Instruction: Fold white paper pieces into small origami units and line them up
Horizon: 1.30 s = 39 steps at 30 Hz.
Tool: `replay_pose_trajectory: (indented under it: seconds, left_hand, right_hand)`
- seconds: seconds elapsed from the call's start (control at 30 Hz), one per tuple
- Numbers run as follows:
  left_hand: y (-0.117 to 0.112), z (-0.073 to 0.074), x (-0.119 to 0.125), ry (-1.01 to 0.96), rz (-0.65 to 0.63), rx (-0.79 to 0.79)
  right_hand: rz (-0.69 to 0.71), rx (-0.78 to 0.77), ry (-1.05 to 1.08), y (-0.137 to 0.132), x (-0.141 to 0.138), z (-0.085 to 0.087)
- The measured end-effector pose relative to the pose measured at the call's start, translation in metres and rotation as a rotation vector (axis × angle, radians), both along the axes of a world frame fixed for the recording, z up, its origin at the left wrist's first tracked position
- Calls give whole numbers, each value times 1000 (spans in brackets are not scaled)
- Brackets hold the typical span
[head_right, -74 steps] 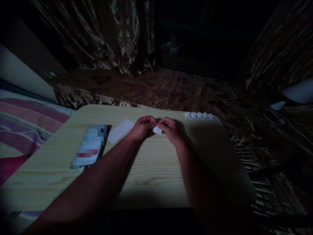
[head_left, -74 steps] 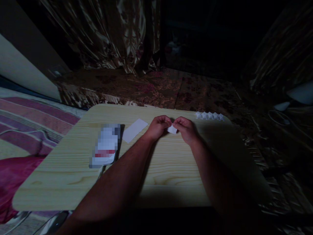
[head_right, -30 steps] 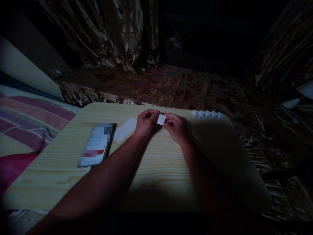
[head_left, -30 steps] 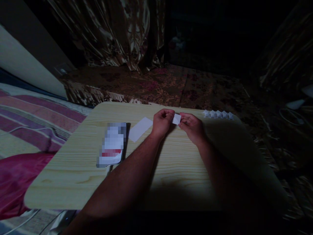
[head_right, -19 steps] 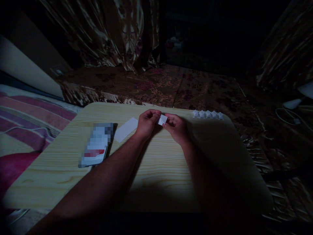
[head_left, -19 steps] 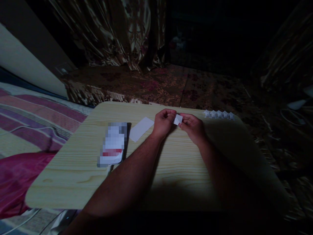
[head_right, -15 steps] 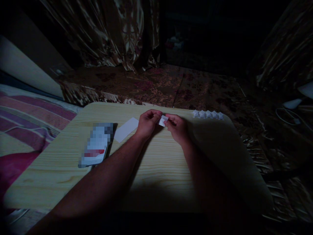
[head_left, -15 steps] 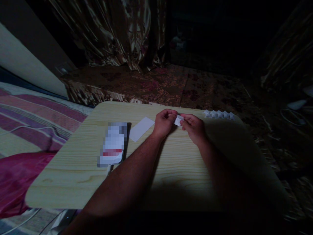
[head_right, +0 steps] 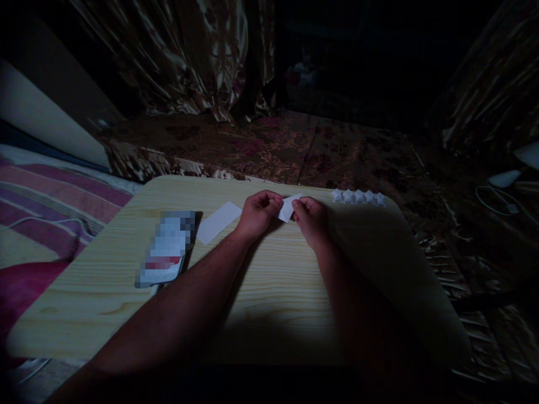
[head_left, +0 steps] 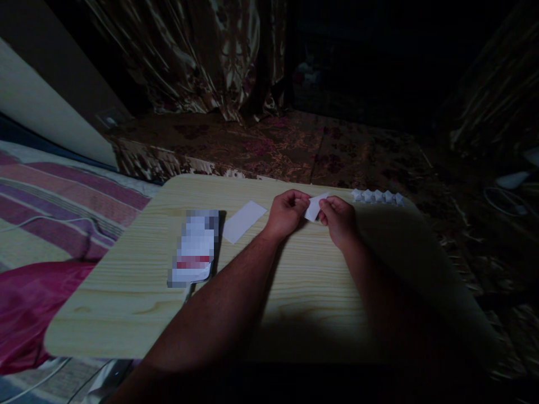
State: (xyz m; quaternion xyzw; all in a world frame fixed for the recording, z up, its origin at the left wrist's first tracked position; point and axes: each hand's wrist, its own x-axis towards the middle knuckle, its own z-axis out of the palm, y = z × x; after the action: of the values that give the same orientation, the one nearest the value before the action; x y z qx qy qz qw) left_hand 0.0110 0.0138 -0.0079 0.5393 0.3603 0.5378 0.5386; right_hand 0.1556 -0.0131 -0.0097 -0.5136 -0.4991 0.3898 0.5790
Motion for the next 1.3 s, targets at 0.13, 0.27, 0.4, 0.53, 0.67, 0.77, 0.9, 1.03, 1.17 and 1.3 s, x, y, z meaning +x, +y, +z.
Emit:
replay_pose_trajectory:
  seconds: [0.13,0.27,0.4,0.53,0.67,0.77,0.9,1.03,1.17,1.3]
  left_hand:
    - [-1,1,0,7,-28,-9]
    - [-2,1,-1,3,-64,-26]
    - [-2,1,-2,-21,-81,-41]
    - [-1,0,-1,-41,-106,-40]
    - [-1,-1,-1,-61,-132,-50]
    - [-1,-1,-1,-59,-117,-45]
    - [-1,0,-2,-75,-96,-51]
    - [0,1,-2,-110,-78,-61]
    - [0,2,-2,-140,-47,-80]
    - [0,3,-2,-152,-50,-102]
  right_hand:
    - [4,-14,22,2,1,-1]
    - [0,-2,75,3,0,0]
    - [-31,20,93,4,0,-1]
    - [-52,47,50,5,1,-4]
    - [-58,50,47,4,1,-4]
    - [-51,61,30,4,0,-3]
    - [-40,40,15,3,-2,-1]
    - [-12,52,-22,1,-6,1]
    - [11,86,-75,0,-9,1]
    - [11,115,-105,2,-10,0]
